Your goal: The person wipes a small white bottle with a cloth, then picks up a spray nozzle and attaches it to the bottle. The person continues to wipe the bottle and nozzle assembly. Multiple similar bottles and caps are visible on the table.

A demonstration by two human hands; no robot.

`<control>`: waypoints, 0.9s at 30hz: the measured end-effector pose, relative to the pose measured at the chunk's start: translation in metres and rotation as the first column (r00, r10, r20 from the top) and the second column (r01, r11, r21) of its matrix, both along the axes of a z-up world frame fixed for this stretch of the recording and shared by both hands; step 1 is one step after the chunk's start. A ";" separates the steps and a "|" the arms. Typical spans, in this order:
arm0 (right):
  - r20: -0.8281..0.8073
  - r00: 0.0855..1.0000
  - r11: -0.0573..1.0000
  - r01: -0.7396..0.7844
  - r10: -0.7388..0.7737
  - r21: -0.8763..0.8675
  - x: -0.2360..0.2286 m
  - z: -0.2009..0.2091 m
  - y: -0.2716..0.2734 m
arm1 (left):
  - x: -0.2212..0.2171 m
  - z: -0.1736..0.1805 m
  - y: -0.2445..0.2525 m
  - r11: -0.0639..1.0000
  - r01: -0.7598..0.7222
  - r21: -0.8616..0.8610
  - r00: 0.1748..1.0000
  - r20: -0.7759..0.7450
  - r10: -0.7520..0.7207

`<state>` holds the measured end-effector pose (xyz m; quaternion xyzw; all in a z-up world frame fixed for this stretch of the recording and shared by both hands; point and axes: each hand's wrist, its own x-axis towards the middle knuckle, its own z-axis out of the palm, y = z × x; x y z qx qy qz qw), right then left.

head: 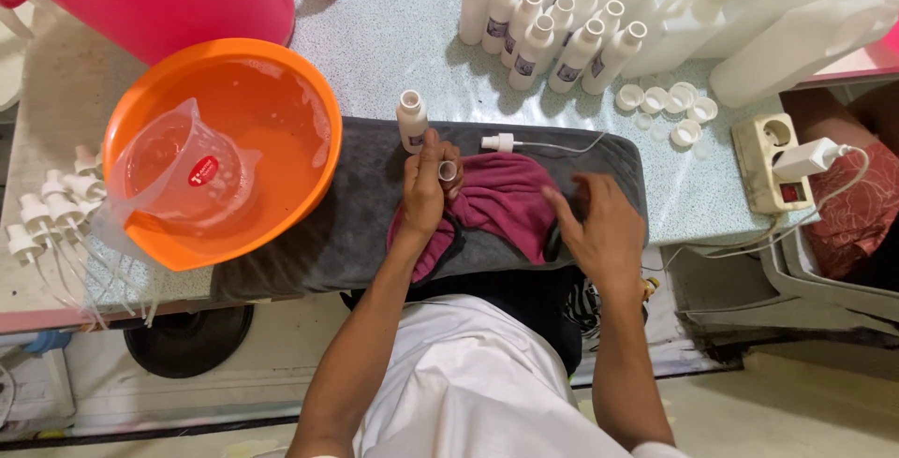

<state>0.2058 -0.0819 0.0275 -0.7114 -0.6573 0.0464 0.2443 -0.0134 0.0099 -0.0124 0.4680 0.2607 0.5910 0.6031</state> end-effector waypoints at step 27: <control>-0.992 -0.052 0.993 0.003 0.118 0.118 -0.045 -0.115 -0.003 | -0.008 0.053 -0.068 0.937 -0.193 0.292 0.834 -0.455 0.313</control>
